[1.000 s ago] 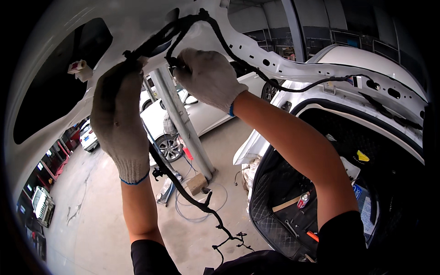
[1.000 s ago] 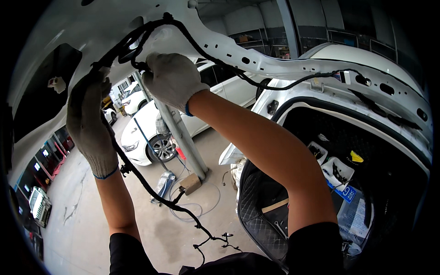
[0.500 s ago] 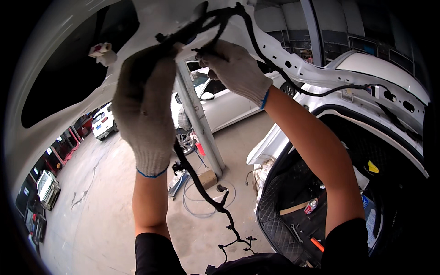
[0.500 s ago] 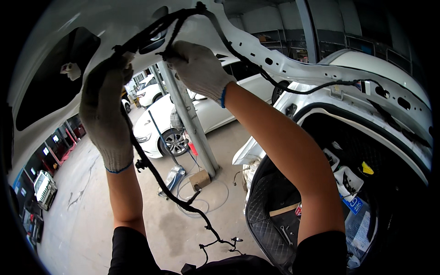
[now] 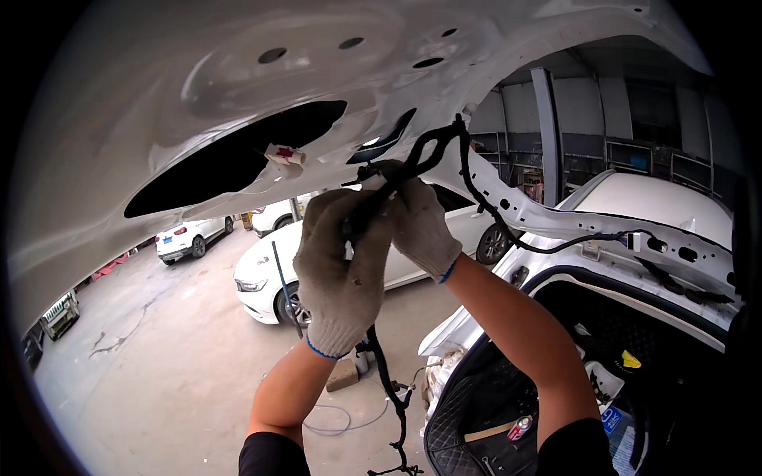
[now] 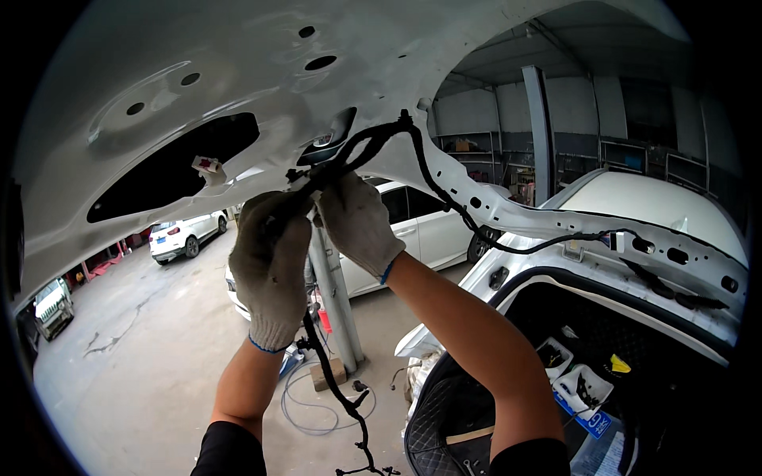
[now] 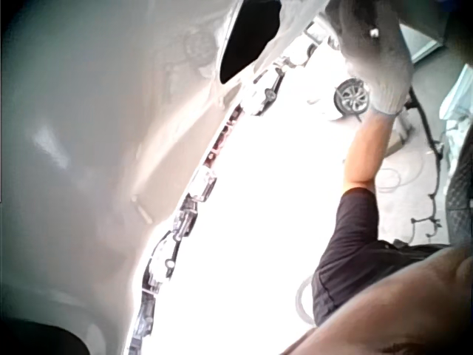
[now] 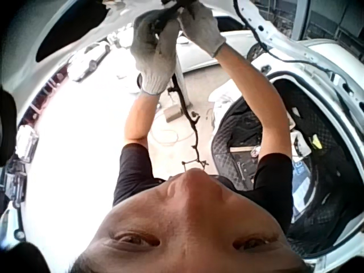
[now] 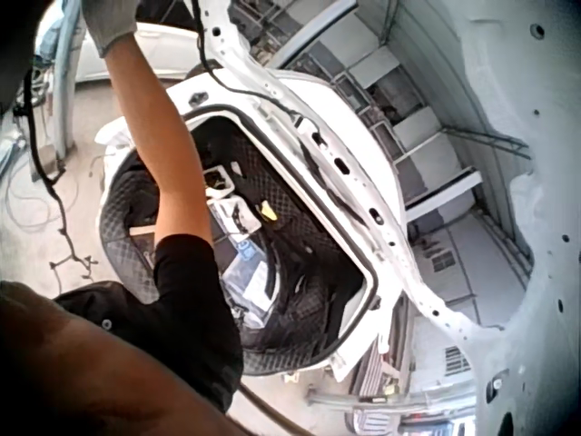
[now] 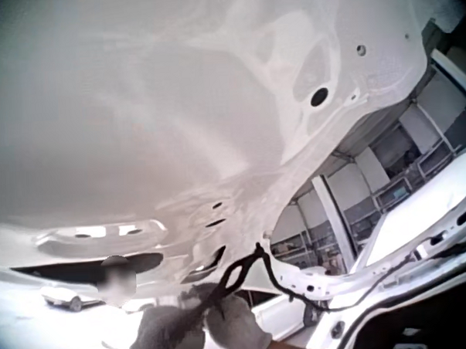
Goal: The person routes a black wiring harness along the underside of an open car trunk lid, using a wooden plank to support the lid. They connect multiple electrical connectors and tuck the harness into place.
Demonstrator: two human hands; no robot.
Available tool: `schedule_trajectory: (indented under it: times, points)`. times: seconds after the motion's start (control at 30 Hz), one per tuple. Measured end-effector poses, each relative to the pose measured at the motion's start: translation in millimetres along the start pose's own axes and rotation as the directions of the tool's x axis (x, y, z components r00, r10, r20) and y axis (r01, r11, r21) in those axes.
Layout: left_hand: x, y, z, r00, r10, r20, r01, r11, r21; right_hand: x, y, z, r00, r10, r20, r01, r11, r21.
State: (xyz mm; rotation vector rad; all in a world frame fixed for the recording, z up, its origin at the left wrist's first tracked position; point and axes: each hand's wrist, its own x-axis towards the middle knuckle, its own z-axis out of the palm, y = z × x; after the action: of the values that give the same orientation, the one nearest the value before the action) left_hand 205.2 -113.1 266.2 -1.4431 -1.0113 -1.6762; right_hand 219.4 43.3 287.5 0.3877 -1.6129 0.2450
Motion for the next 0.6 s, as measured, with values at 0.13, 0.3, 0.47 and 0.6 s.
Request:
schedule_trajectory:
  times: [0.13,0.3,0.47,0.6]
  points:
    - [-1,-4,6,1.0,-0.001,-0.017,0.0,0.999,-0.052,7,2,7,0.96,0.261,0.102,-0.28,0.888,0.364]
    - [-7,-1,8,1.0,0.029,-0.005,-0.029,0.999,0.046,14,-6,4,0.933,0.343,0.112,-0.302,0.573,0.762]
    - [-6,5,6,1.0,-0.013,0.014,0.012,0.999,0.031,17,-1,5,0.936,0.328,0.13,-0.304,0.564,0.767]
    - [-2,4,4,1.0,-0.002,0.008,0.002,0.999,0.044,18,5,-1,0.977,0.208,0.042,-0.212,0.953,0.216]
